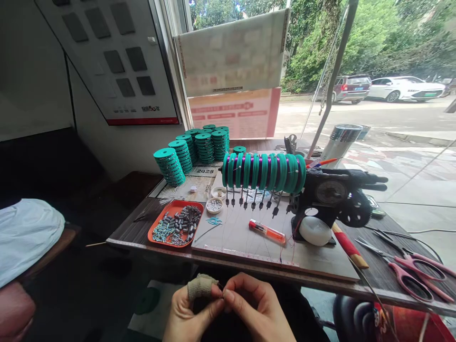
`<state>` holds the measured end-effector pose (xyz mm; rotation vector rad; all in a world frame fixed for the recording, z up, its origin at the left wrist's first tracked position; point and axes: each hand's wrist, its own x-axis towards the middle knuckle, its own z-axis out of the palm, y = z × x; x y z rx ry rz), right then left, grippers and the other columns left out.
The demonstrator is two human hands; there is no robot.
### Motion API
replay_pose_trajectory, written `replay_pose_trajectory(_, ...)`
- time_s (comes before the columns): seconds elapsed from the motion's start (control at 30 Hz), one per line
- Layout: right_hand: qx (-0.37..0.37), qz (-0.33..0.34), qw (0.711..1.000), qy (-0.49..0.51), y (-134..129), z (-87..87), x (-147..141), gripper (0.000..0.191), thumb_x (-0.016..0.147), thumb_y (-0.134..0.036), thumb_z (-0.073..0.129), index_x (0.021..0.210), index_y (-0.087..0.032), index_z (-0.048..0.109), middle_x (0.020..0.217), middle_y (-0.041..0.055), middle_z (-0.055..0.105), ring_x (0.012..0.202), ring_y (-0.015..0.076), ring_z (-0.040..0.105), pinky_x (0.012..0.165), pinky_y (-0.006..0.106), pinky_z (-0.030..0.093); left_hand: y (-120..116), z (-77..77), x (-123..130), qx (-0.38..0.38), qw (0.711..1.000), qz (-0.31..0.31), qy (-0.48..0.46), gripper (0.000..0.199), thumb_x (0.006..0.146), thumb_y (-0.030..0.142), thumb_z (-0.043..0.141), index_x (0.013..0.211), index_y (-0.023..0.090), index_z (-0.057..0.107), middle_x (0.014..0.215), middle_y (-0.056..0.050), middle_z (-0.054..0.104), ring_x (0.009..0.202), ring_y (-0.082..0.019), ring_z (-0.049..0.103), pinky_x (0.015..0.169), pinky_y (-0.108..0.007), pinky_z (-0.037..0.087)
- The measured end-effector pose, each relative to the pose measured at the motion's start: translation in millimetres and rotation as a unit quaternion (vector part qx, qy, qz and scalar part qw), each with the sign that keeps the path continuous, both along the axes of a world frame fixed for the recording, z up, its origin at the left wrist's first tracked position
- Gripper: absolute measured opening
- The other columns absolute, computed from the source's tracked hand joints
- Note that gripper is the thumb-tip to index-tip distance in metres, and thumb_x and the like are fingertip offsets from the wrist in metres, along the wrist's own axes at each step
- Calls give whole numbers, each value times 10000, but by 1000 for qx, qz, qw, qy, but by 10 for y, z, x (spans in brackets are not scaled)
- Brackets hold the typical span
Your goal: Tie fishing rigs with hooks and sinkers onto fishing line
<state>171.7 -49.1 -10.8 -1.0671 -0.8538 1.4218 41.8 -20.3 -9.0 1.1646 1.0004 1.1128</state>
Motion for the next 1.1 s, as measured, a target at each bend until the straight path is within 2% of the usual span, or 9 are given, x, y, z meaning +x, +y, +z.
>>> replay_pose_trajectory(0.53,-3,2,1000,-18,-13,84,11,293,692,-462,710,664,-175,659,600,-10,577,611,114,490,607,211,369,-1,-61,-6,-11,1000,-15,18,200,613,331,753,557,162,662,560,-10,602,565,-135,537,566,-233,419)
replay_pose_trajectory(0.77,0,-17,1000,-17,-12,45,-24,296,686,-450,710,643,-165,643,584,-15,548,591,107,450,577,209,344,8,-106,-24,42,997,-2,68,190,629,334,735,562,172,660,582,-8,584,572,-142,538,571,-243,426)
replay_pose_trajectory(0.87,16,-14,999,-49,-10,39,1,291,708,-453,688,651,-171,642,596,-11,547,601,117,452,580,218,356,9,-109,-29,75,995,9,73,153,635,299,730,564,179,668,589,-11,594,582,-145,543,582,-243,430)
replay_pose_trajectory(0.97,32,15,995,-91,-11,29,28,279,736,-447,663,673,-175,646,625,-6,556,626,128,468,599,225,374,9,-112,-27,104,991,20,79,161,627,310,738,550,184,672,597,-21,612,602,-157,555,598,-250,435)
replay_pose_trajectory(1.1,46,-16,991,-122,-17,19,26,297,736,-462,649,652,-178,638,616,-5,554,615,133,479,585,225,384,14,-100,-36,132,987,23,92,153,612,306,754,547,193,674,593,-20,618,595,-159,559,587,-246,428)
